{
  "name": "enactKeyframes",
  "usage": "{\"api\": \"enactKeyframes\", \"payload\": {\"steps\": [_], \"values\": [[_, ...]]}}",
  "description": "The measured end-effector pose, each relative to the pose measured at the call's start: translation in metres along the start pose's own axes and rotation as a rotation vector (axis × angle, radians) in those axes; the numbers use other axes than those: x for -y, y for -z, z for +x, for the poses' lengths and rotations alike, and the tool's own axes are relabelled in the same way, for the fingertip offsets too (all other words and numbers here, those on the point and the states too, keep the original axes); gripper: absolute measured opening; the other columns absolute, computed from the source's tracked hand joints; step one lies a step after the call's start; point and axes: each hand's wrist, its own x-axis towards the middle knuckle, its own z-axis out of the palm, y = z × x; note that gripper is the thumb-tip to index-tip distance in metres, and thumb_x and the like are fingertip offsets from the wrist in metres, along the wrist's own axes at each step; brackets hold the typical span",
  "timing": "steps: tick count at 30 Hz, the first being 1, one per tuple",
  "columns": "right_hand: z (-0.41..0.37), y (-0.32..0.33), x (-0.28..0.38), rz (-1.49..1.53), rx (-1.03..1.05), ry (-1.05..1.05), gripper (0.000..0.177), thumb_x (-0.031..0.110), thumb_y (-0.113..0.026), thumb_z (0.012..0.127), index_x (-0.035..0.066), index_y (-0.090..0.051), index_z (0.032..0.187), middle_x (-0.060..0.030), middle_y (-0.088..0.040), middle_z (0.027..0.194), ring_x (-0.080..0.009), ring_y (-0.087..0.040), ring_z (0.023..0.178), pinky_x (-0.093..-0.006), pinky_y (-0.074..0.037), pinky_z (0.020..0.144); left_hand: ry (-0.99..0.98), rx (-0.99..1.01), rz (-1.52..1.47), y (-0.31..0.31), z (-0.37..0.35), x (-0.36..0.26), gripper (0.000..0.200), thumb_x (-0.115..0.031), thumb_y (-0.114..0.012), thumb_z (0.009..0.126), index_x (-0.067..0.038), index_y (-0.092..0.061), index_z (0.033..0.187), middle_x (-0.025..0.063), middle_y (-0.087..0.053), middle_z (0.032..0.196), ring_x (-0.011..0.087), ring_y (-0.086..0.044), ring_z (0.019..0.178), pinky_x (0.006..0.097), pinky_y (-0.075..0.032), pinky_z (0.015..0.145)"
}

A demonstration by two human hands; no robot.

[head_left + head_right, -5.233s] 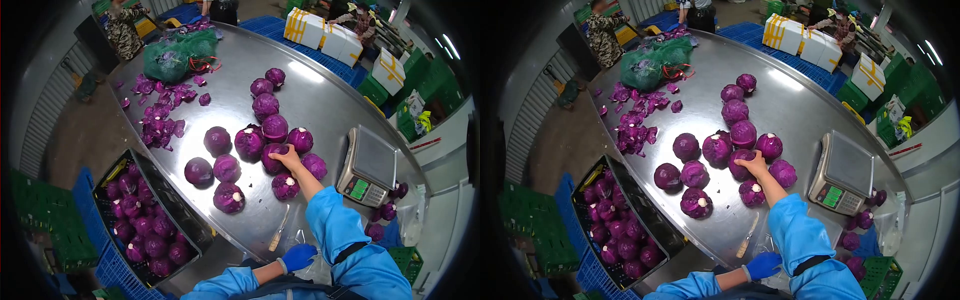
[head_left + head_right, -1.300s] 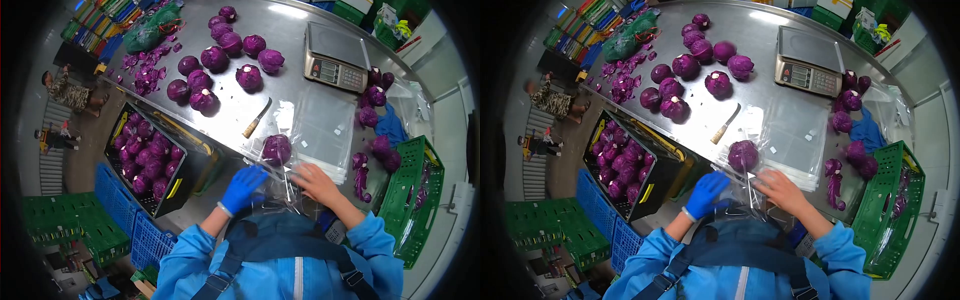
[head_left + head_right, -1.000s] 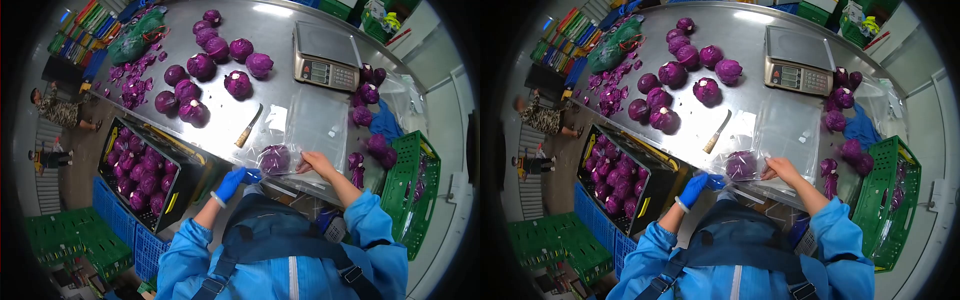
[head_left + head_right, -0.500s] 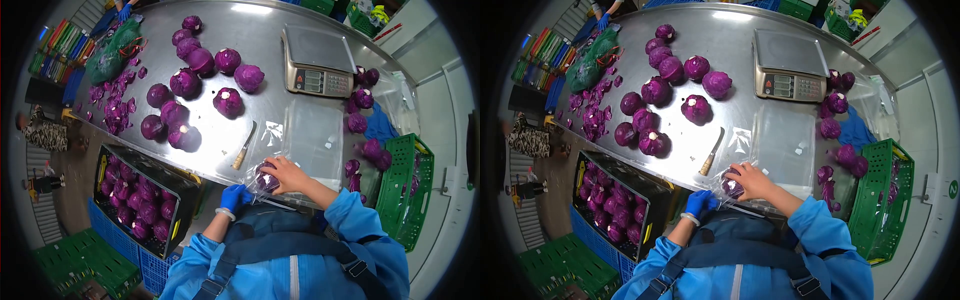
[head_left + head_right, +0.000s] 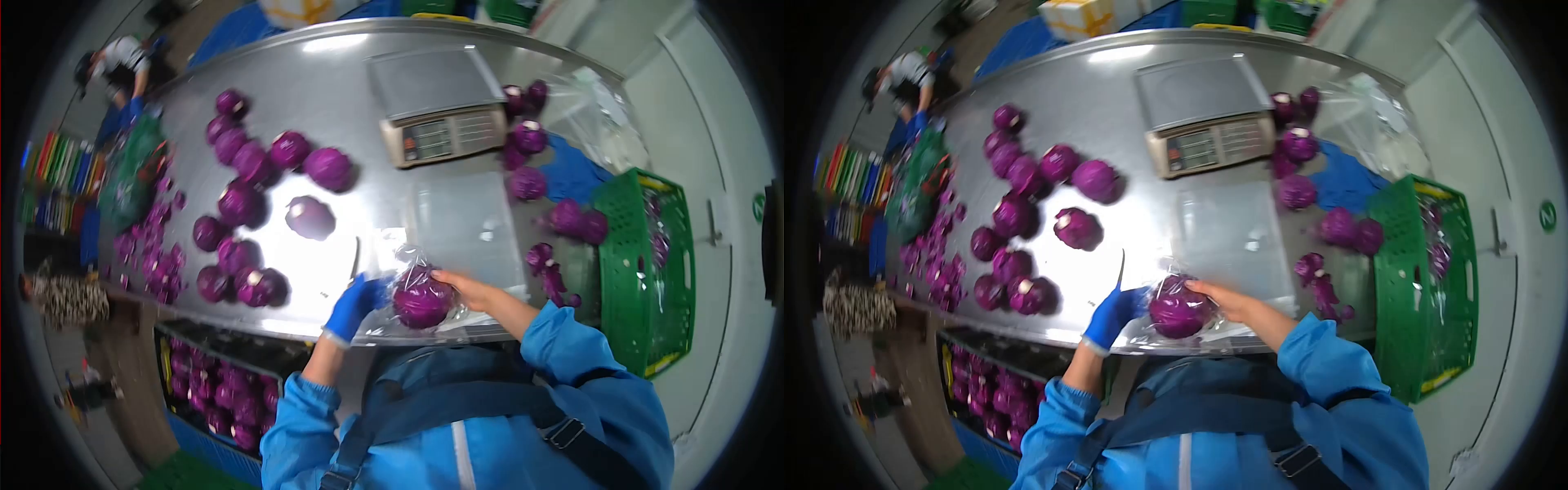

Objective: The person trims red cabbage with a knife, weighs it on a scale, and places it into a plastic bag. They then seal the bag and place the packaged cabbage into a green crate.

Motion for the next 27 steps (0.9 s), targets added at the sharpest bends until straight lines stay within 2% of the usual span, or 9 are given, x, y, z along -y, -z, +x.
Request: {"api": "enactKeyframes", "payload": {"steps": [3,5,7,9,12,16,19,21,27], "values": [[-0.048,0.031,-0.012,0.371,-0.04,0.082,0.063,0.056,-0.056,0.089,0.013,-0.048,0.136,-0.0098,-0.053,0.135,-0.0221,-0.052,0.122,-0.0414,-0.044,0.101,-0.556,-0.099,0.743,-0.057,-0.017,-0.002,0.03,-0.01,-0.046,0.096,0.009,-0.059,0.115,0.0171,-0.066,0.109,0.0234,-0.063,0.103,0.0331,-0.05,0.091],[-0.104,0.038,0.004,0.575,-0.008,0.216,0.056,0.054,-0.051,0.093,0.014,-0.051,0.133,-0.0092,-0.056,0.131,-0.0208,-0.054,0.12,-0.0428,-0.046,0.099,-0.655,-0.112,1.01,-0.032,0.015,0.053,0.03,-0.001,-0.05,0.093,0.004,-0.058,0.121,0.0128,-0.063,0.115,0.0168,-0.063,0.1,0.0287,-0.051,0.084],[-0.158,0.066,0.01,0.653,-0.299,0.321,0.058,0.055,-0.054,0.091,0.014,-0.052,0.131,-0.0087,-0.057,0.129,-0.0229,-0.056,0.116,-0.0441,-0.046,0.099,-0.509,0.201,1.838,-0.047,0.016,0.082,0.07,-0.034,-0.075,0.075,-0.009,-0.051,0.135,0.018,-0.045,0.143,0.0423,-0.041,0.13,0.0514,-0.031,0.108],[-0.223,0.106,0.013,0.759,-0.498,0.493,0.063,0.057,-0.058,0.086,0.011,-0.053,0.13,-0.0093,-0.058,0.127,-0.0262,-0.06,0.11,-0.0456,-0.047,0.098,-0.493,0.069,2.071,-0.066,0.016,0.101,0.083,-0.047,-0.077,0.069,-0.015,-0.046,0.14,0.018,-0.035,0.149,0.0465,-0.029,0.136,0.0562,-0.026,0.109],[-0.312,0.207,0.007,0.769,-0.47,0.835,0.059,0.054,-0.047,0.092,0.008,-0.052,0.128,-0.0126,-0.059,0.121,-0.0294,-0.062,0.105,-0.0486,-0.054,0.088,-0.511,-0.324,2.142,-0.041,0.056,0.104,0.093,-0.046,-0.078,0.069,-0.019,-0.035,0.147,0.0186,-0.032,0.151,0.0463,-0.029,0.135,0.0529,-0.03,0.107],[-0.412,0.263,0.008,0.345,-0.805,1.148,0.066,0.062,-0.05,0.087,0.011,-0.053,0.129,-0.0144,-0.06,0.121,-0.0323,-0.062,0.103,-0.0532,-0.053,0.086,-0.518,-0.305,2.053,-0.075,0.073,0.081,0.083,-0.034,-0.077,0.073,-0.014,-0.039,0.144,0.0211,-0.036,0.148,0.0442,-0.028,0.136,0.0507,-0.027,0.111],[-0.444,0.304,-0.013,0.209,-1.019,0.942,0.067,0.068,-0.042,0.088,0.015,-0.057,0.126,-0.0096,-0.063,0.12,-0.0285,-0.063,0.102,-0.0531,-0.054,0.079,-0.574,-0.377,2.05,-0.097,0.07,0.082,0.075,-0.026,-0.076,0.074,-0.012,-0.044,0.14,0.0217,-0.038,0.146,0.0432,-0.032,0.134,0.0501,-0.03,0.109],[-0.426,0.364,-0.045,0.572,-0.839,0.732,0.066,0.069,-0.047,0.085,0.018,-0.058,0.125,-0.0069,-0.064,0.118,-0.0268,-0.063,0.103,-0.0536,-0.052,0.081,-0.805,-0.416,1.857,-0.111,0.061,0.087,0.054,-0.015,-0.074,0.073,-0.006,-0.057,0.124,0.021,-0.051,0.129,0.0397,-0.047,0.119,0.0482,-0.039,0.099],[-0.342,0.424,-0.079,0.653,-0.982,0.385,0.073,0.07,-0.056,0.08,0.016,-0.057,0.129,-0.0093,-0.06,0.126,-0.0275,-0.058,0.111,-0.051,-0.045,0.093,-0.672,-0.22,1.754,-0.085,0.039,0.109,0.041,-0.022,-0.075,0.072,-0.01,-0.064,0.109,0.0184,-0.061,0.106,0.0373,-0.057,0.1,0.0439,-0.047,0.086]]}}
